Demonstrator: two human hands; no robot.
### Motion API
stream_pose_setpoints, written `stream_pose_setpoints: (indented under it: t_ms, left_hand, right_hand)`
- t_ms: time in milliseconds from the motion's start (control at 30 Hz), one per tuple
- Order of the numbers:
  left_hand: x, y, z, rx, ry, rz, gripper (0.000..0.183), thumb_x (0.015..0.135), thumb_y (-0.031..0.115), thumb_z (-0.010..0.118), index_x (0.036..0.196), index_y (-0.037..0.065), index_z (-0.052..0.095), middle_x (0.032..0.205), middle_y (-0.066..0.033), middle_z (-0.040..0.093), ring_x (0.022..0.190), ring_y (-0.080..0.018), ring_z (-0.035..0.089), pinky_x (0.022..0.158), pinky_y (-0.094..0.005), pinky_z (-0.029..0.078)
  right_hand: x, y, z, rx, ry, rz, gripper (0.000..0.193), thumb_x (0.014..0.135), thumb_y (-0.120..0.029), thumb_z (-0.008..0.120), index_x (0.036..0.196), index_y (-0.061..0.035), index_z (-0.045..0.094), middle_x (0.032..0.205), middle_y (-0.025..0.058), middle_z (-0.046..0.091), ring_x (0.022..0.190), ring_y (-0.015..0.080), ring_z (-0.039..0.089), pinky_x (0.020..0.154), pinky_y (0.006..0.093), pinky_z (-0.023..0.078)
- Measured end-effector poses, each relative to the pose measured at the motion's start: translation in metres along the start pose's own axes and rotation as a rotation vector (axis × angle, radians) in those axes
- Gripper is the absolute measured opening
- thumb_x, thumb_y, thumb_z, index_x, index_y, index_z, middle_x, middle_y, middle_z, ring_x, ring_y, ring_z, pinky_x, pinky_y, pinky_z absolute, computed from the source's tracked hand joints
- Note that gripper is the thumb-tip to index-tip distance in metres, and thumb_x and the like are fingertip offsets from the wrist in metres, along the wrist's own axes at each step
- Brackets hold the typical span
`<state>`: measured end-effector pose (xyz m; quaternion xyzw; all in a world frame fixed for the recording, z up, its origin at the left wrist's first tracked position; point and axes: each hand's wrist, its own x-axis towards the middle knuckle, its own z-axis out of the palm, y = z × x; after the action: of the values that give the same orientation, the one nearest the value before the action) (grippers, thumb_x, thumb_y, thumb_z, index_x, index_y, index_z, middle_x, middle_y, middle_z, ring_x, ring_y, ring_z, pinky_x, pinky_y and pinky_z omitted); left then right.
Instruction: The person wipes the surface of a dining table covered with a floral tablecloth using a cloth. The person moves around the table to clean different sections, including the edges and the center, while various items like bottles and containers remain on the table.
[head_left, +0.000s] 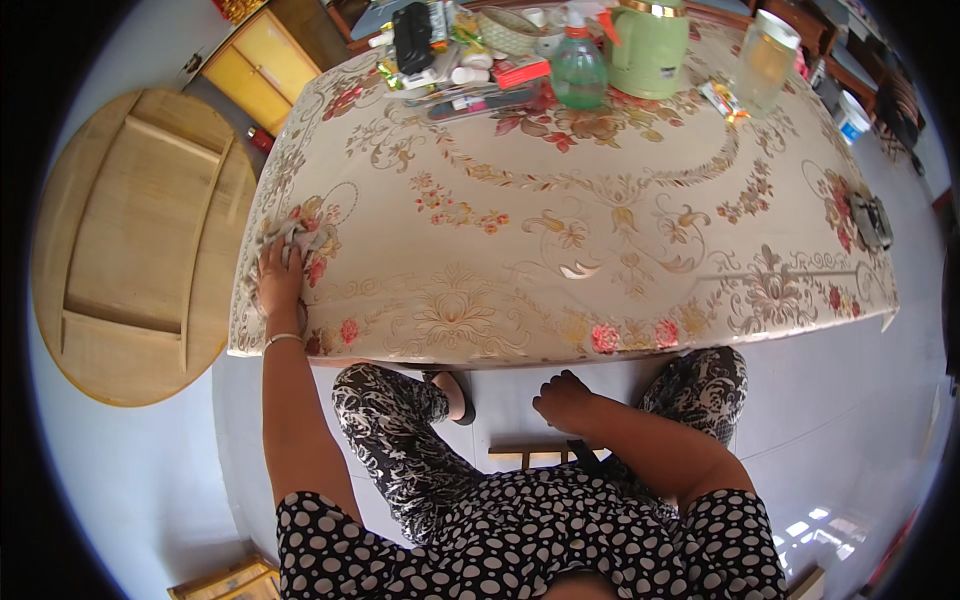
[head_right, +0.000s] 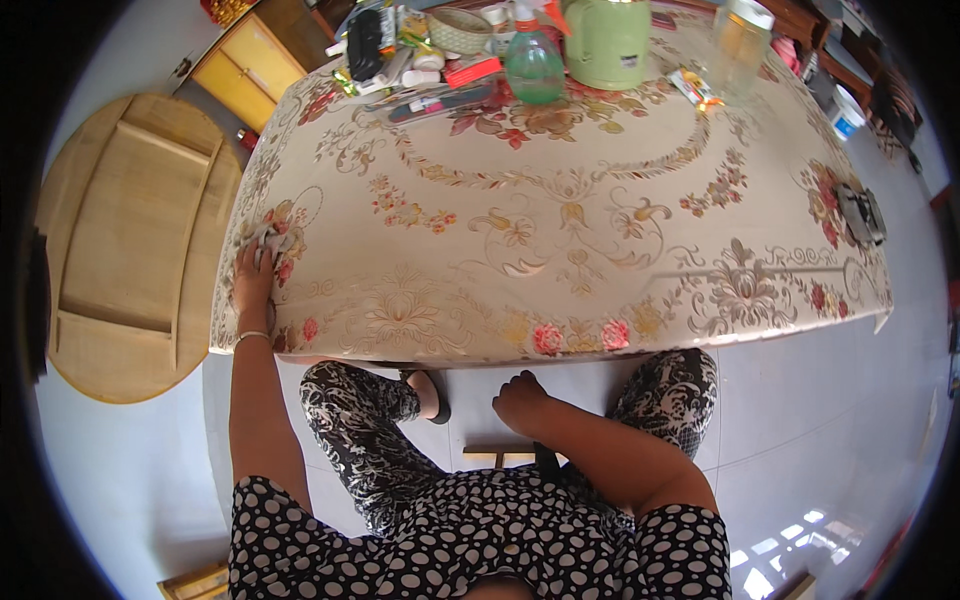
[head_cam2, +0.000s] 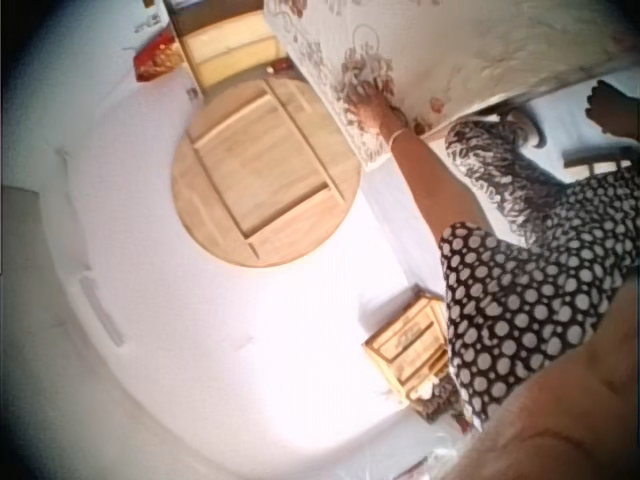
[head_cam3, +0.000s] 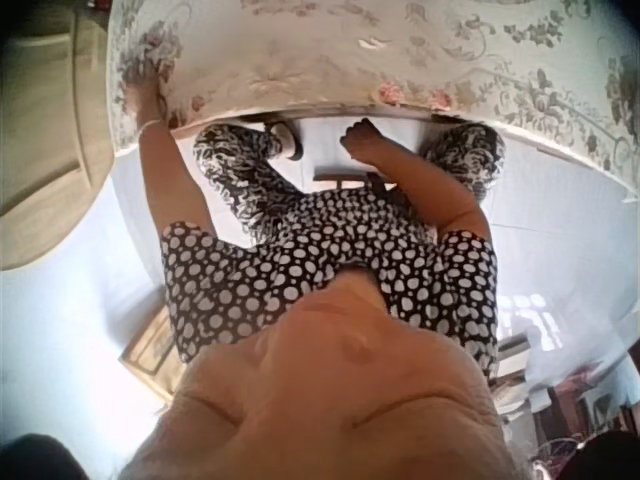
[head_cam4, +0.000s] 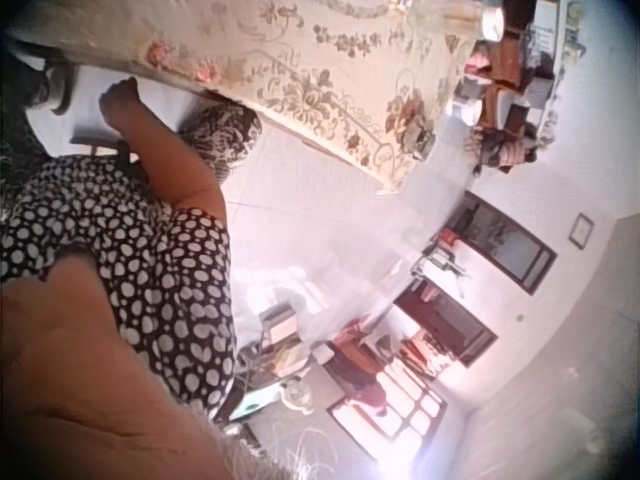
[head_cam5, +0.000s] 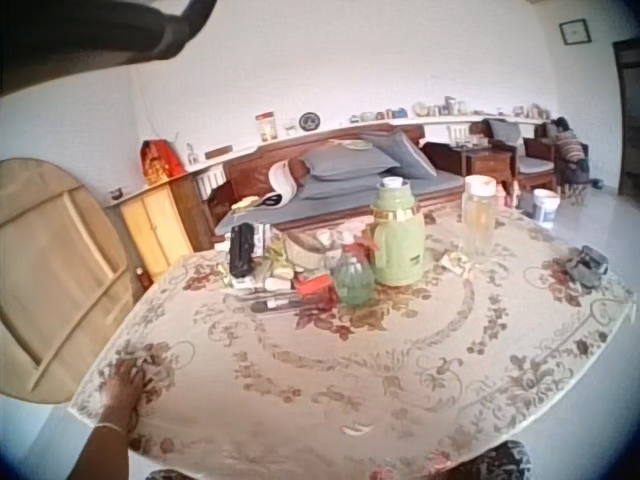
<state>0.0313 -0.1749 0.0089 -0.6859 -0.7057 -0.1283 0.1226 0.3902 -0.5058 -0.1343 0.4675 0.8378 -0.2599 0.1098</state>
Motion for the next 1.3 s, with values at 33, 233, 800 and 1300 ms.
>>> stream_pose_setpoints:
  t_ms: [33,233,800,1300]
  left_hand:
    - [-0.003,-0.004,0.002,0.019,0.017,-0.001,0.05,0.088,0.048,0.048,0.133,0.027,0.049,0.144,-0.0062,0.04,0.129,-0.0297,0.041,0.1,-0.0449,0.039]
    - [-0.044,0.059,-0.014,-0.04,-0.029,0.23,0.052,0.089,0.048,0.048,0.137,0.026,0.044,0.148,-0.0055,0.033,0.129,-0.0316,0.041,0.101,-0.0491,0.037]
    - [-0.217,0.372,-0.082,-0.491,-0.074,1.143,0.05,0.082,0.04,0.064,0.128,0.023,0.054,0.144,-0.008,0.038,0.123,-0.0334,0.043,0.101,-0.0506,0.032]
    - [-0.22,0.459,-0.084,-0.703,-0.058,1.256,0.045,0.079,0.039,0.066,0.119,0.02,0.059,0.13,-0.0073,0.051,0.117,-0.0281,0.05,0.098,-0.0453,0.038]
  right_hand:
    - [0.0,-0.003,-0.002,-0.001,-0.004,-0.003,0.02,0.078,-0.022,0.065,0.091,-0.0072,0.065,0.09,0.0112,0.063,0.091,0.028,0.06,0.079,0.0424,0.044]
    - [0.001,-0.015,0.009,-0.082,-0.085,-0.024,0.017,0.082,-0.016,0.053,0.092,-0.0085,0.066,0.094,0.0089,0.066,0.093,0.0267,0.061,0.08,0.0408,0.044]
    - [-0.006,-0.016,-0.003,-0.08,0.003,0.004,0.02,0.082,-0.015,0.054,0.095,-0.0072,0.067,0.092,0.0104,0.067,0.091,0.0269,0.063,0.079,0.0415,0.044]
    - [0.048,0.027,0.049,0.133,0.441,0.122,0.023,0.081,-0.02,0.06,0.098,-0.0062,0.068,0.099,0.0117,0.067,0.096,0.0272,0.062,0.082,0.0422,0.043]
